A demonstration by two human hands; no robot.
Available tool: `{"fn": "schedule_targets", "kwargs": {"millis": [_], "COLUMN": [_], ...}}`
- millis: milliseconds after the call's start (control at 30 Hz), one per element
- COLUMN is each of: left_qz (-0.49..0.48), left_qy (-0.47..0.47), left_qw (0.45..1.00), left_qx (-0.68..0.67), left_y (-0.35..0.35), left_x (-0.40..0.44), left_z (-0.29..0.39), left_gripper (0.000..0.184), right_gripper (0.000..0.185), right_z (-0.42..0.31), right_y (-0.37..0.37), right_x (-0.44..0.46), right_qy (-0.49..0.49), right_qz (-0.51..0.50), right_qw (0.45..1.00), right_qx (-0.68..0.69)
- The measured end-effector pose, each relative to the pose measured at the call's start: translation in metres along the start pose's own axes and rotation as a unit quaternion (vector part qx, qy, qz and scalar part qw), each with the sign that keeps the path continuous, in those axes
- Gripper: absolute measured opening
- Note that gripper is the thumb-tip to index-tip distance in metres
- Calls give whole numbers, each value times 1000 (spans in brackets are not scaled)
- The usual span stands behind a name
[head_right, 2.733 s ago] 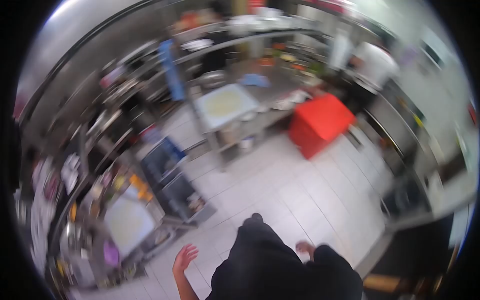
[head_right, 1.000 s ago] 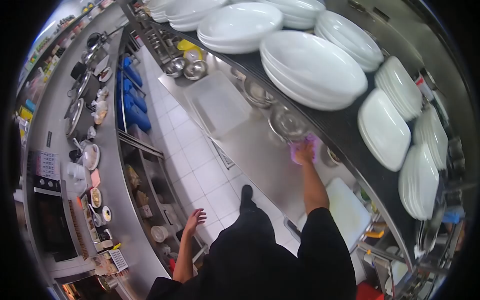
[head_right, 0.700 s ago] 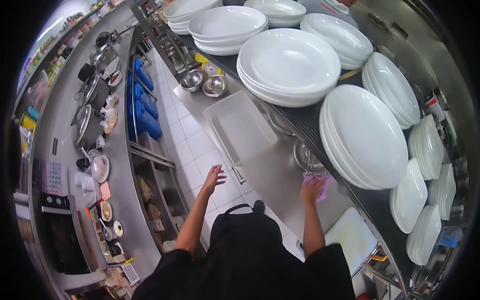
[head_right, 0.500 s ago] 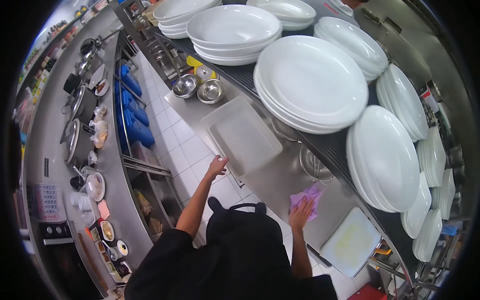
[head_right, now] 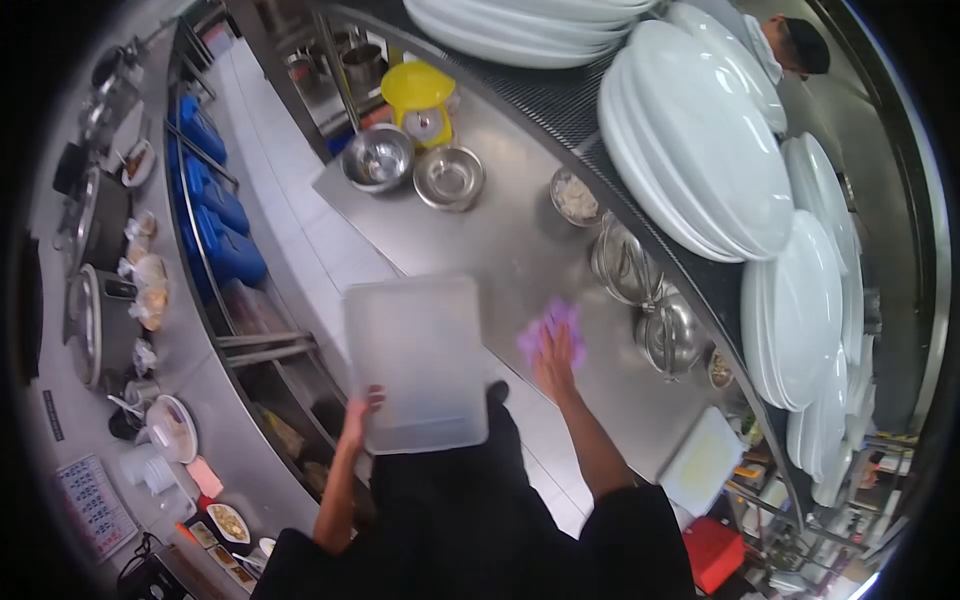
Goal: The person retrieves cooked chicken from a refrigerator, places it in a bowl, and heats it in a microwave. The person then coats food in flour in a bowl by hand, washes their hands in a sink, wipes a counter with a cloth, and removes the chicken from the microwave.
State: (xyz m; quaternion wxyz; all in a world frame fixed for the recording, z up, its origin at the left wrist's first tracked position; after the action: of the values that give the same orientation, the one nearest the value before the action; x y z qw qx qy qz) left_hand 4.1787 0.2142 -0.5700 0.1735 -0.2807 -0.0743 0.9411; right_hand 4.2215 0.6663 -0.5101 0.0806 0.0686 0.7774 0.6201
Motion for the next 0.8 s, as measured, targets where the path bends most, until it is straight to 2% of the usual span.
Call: {"fn": "schedule_targets", "kwargs": {"millis": [67, 167, 300, 333, 400, 467, 533, 633, 700, 800], "left_qz": [75, 160, 202, 219, 236, 243, 238, 224, 225, 132], "left_qy": [-30, -41, -7, -11, -16, -11, -44, -88, -108, -86], "left_qw": [997, 983, 972, 966, 958, 952, 950, 949, 951, 965], "left_qx": [14, -76, -117, -136, -164, -187, -197, -203, -182, -209], "left_y": [29, 71, 117, 114, 118, 121, 119, 106, 108, 125], "left_x": [-32, -74, -120, -137, -154, -168, -170, -159, -149, -139], "left_z": [55, 56, 12, 24, 46, 60, 74, 112, 132, 121], "left_gripper": [73, 68, 82, 83, 86, 90, 89, 88, 87, 82], "right_gripper": [67, 65, 67, 67, 68, 66, 62, 58, 59, 59], "right_z": [-12, -14, -71, -89, -147, -200, -239, -246, -221, -158], "right_y": [-13, -33, -38, -46, -65, -85, -72, -68, -63, -39], "right_x": [93, 200, 279, 279, 259, 247, 251, 260, 239, 161], "right_qy": [41, 17, 30, 30, 108, 139, 157, 205, 206, 167], "right_qz": [42, 43, 70, 73, 74, -19, -43, -44, -33, -32], "right_qw": [998, 997, 997, 997, 989, 990, 986, 977, 978, 985], "right_qx": [-16, -63, -29, -16, -71, -5, 30, 42, 7, 21]}}
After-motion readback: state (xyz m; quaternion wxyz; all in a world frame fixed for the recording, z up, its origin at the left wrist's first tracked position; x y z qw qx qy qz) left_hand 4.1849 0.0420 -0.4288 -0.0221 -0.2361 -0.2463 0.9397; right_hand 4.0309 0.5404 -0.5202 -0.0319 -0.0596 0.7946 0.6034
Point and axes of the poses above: each hand's wrist, its own x-axis towards the middle knuckle, its own y-axis out of the back of the hand, z = x × y, the point moved 10 cm from there along x, towards the middle knuckle, and after that the axes turned 1 degree about y, right-handed, at the moved point
